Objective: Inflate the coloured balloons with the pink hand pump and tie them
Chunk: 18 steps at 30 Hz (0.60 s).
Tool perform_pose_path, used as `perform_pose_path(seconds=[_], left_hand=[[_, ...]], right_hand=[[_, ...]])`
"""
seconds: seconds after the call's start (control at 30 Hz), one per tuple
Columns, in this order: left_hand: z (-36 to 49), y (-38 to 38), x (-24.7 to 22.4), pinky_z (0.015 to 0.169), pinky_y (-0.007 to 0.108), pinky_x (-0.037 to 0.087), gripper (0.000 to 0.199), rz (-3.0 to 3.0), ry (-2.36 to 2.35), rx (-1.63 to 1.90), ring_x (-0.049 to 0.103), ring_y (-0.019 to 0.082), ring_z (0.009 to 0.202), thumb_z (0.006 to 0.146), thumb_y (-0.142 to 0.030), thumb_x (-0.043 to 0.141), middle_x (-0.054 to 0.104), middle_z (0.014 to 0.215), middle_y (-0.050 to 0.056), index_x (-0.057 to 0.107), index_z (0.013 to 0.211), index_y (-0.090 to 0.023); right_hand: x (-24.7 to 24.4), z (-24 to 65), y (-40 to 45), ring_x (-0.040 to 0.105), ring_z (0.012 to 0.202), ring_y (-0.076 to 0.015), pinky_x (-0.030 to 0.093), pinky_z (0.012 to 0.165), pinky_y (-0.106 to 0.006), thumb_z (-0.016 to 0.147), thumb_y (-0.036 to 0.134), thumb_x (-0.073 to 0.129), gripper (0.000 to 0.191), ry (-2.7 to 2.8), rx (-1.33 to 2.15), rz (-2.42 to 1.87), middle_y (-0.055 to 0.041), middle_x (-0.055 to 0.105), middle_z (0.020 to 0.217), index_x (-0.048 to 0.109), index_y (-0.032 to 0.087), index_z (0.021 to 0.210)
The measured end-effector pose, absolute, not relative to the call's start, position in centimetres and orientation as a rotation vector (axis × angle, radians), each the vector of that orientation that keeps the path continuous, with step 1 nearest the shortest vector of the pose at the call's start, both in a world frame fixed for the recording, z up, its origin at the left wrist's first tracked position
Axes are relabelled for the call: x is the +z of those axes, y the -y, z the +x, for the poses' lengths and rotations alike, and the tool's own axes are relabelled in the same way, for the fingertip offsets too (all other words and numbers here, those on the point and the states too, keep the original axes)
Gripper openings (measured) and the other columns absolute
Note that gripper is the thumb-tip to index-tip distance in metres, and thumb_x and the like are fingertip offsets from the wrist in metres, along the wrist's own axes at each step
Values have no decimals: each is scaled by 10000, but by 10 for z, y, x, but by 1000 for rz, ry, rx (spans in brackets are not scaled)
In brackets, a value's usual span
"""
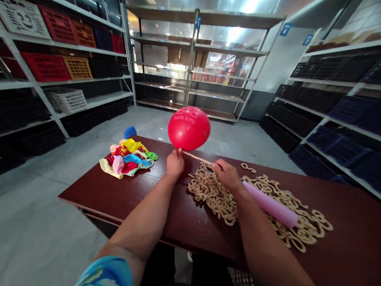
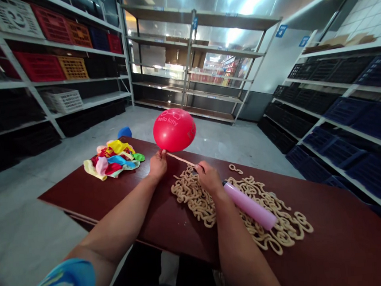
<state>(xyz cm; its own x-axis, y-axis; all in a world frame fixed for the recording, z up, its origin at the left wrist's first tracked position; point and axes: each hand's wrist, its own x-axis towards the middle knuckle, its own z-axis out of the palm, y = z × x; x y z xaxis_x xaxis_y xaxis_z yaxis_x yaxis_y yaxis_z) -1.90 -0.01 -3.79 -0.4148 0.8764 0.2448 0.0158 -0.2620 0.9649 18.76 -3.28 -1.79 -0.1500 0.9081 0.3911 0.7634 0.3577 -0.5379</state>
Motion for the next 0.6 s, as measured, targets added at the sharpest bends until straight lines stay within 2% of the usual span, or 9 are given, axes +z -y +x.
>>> perform_pose_path(seconds=[0.17,0.27,0.4,0.5,0.6], left_hand=[[-20,0,-37,571,210,294,244,1237,-1535,1638,465,159,632,833,-212,487,393,569,5,453,591,-199],[-18,-1,-40,560,212,294,224,1238,-1503,1637,469,152,620,839,-218,474,420,585,7,470,616,-198],[-10,-1,-43,500,218,256,215,1079,-1268,1654,399,118,506,828,-258,500,439,551,-10,492,626,-187],[-4,1,-43,442,207,214,214,863,-984,1552,319,80,420,817,-323,513,387,505,-45,464,666,-179],[-4,2,-39,395,183,146,229,581,-762,1419,213,42,364,805,-346,517,298,482,-78,408,691,-179]], right_hand=[[-7,186,38,532,442,-117,391,460,-244,786,406,438,233,1687,623,-1498,8,611,638,536,200,735],[21,166,46,598,526,-136,414,431,-235,774,443,476,246,1457,916,-1297,-28,647,794,512,200,774],[59,114,45,638,803,-166,506,615,-275,765,458,533,260,1456,1097,-940,-56,657,945,543,205,827],[70,75,36,566,1027,-183,498,770,-323,789,498,499,299,1622,1108,-713,-54,629,1070,595,230,881],[61,63,34,546,1055,-187,481,809,-333,826,534,414,386,1759,1087,-674,-59,605,1129,621,235,954]])
